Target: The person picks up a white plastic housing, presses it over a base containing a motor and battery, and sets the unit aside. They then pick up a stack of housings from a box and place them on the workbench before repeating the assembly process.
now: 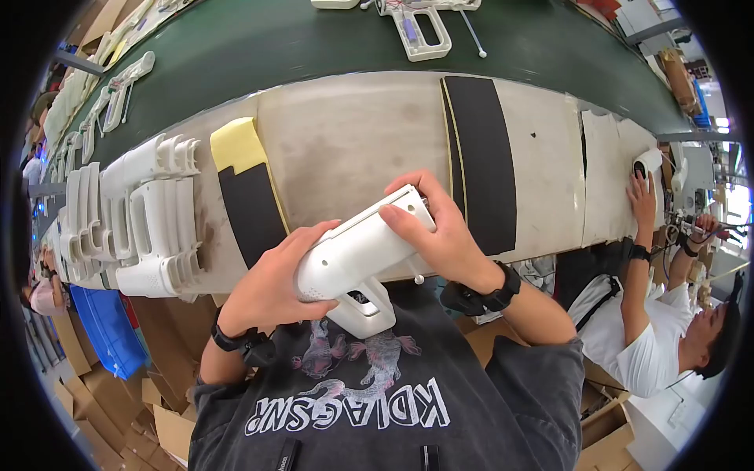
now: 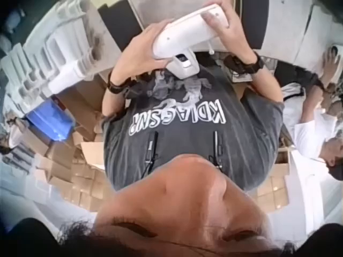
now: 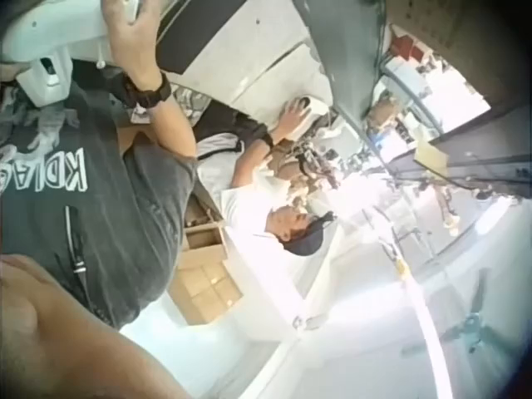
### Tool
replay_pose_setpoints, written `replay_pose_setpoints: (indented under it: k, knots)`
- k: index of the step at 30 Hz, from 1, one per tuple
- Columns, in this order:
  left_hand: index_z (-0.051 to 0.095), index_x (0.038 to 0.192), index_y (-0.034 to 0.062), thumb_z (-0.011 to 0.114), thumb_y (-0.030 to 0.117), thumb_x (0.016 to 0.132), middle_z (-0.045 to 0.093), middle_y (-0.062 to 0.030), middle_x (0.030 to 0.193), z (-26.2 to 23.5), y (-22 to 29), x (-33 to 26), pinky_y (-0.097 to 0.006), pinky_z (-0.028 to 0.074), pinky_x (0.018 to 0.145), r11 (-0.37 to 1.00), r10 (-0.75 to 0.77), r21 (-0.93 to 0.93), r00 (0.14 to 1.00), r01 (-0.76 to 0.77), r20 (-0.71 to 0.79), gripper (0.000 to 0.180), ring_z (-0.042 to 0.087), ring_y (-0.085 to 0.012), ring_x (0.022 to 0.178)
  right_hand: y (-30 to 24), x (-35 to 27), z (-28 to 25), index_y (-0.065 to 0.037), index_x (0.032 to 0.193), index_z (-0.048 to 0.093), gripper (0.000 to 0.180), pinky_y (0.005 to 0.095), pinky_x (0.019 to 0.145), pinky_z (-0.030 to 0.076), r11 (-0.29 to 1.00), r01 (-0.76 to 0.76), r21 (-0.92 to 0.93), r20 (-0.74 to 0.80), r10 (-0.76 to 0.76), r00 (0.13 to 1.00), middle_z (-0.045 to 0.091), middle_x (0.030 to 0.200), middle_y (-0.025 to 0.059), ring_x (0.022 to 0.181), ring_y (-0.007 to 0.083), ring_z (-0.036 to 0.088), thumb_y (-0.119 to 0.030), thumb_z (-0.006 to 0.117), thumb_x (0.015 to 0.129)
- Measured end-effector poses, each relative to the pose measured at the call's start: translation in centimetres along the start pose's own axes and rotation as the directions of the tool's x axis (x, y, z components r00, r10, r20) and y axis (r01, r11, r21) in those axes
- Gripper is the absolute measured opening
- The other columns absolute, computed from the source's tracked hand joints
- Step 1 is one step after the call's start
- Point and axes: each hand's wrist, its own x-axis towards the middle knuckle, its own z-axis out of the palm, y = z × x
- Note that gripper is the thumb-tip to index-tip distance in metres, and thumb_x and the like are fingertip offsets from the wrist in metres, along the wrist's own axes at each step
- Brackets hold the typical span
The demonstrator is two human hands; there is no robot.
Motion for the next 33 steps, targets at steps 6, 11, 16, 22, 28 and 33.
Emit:
replay_pose_setpoints:
  k: [6, 11, 16, 22, 28, 33]
  knots:
    - [0.048, 0.147, 0.0039, 0.09, 0.02, 0.072, 0.062, -0.0171, 0.134, 0.3, -0.4, -0.6, -0.041, 0.052, 0.101, 0.996, 0.0, -0.086, 0.999, -0.004, -0.054, 0.088, 0.064, -0.0342, 0.12, 0.8, 0.4, 1.3, -0.009, 0.12, 0.056, 0.034, 0.0247, 0.082, 0.046, 0.997, 0.035, 0.066, -0.031, -0.033, 0.999, 0.059, 0.101, -0.0003, 0.094, 0.0071, 0.056, -0.028, 0.071, 0.096]
    - [0.052, 0.144, 0.0022, 0.092, 0.021, 0.071, 0.065, -0.0169, 0.129, 0.7, -0.5, -0.6, -0.04, 0.051, 0.1, 0.986, -0.017, -0.165, 0.996, 0.001, -0.093, 0.085, 0.065, -0.034, 0.118, 0.7, 0.8, 0.8, -0.008, 0.119, 0.056, 0.034, 0.0254, 0.083, 0.046, 0.995, 0.094, -0.044, 0.004, -0.094, 0.996, 0.059, 0.1, 0.0007, 0.094, 0.0083, 0.056, -0.028, 0.07, 0.096]
    - [0.047, 0.146, 0.002, 0.089, 0.029, 0.076, 0.064, -0.0224, 0.129, 0.0, -0.4, -0.7, -0.042, 0.055, 0.095, 0.998, 0.067, -0.018, 0.995, -0.068, -0.078, 0.086, 0.068, -0.0392, 0.111, -0.3, 1.4, 0.3, -0.007, 0.119, 0.055, 0.035, 0.0267, 0.084, 0.047, 0.985, 0.121, -0.126, 0.088, -0.111, 0.99, 0.059, 0.102, 0.002, 0.094, 0.0095, 0.056, -0.03, 0.069, 0.096]
    - [0.039, 0.151, 0.0002, 0.087, 0.039, 0.079, 0.062, -0.0205, 0.131, -1.7, -1.3, 3.0, -0.038, 0.052, 0.099, 0.928, -0.017, -0.341, 0.931, 0.151, 0.365, 0.095, 0.066, -0.0296, 0.115, -2.2, 3.5, 0.1, -0.005, 0.119, 0.061, 0.034, 0.0284, 0.087, 0.048, 0.964, 0.172, -0.203, 0.294, -0.108, 0.95, 0.062, 0.104, 0.0029, 0.097, 0.0115, 0.059, -0.03, 0.069, 0.096]
    - [0.034, 0.154, 0.0013, 0.079, 0.027, 0.082, 0.054, -0.0116, 0.138, 2.9, -2.3, 2.4, -0.038, 0.045, 0.107, 0.625, -0.02, -0.761, 0.977, 0.177, 0.211, 0.089, 0.055, -0.0213, 0.126, -3.3, 6.5, 0.7, -0.005, 0.121, 0.064, 0.035, 0.0302, 0.091, 0.049, 0.956, 0.06, -0.286, 0.383, 0.057, 0.922, 0.065, 0.108, 0.0032, 0.101, 0.0128, 0.06, -0.032, 0.067, 0.099]
    - [0.032, 0.154, 0.0011, 0.079, 0.024, 0.083, 0.054, -0.0119, 0.138, 5.1, -2.4, 0.4, -0.04, 0.045, 0.107, 0.527, -0.096, -0.84, 0.991, 0.128, 0.091, 0.088, 0.055, -0.0214, 0.127, -3.9, 6.8, 1.8, -0.004, 0.135, 0.059, 0.047, 0.0329, 0.096, 0.049, 0.937, -0.003, -0.348, 0.483, 0.182, 0.857, 0.065, 0.119, 0.0074, 0.108, 0.0167, 0.061, -0.033, 0.067, 0.1]
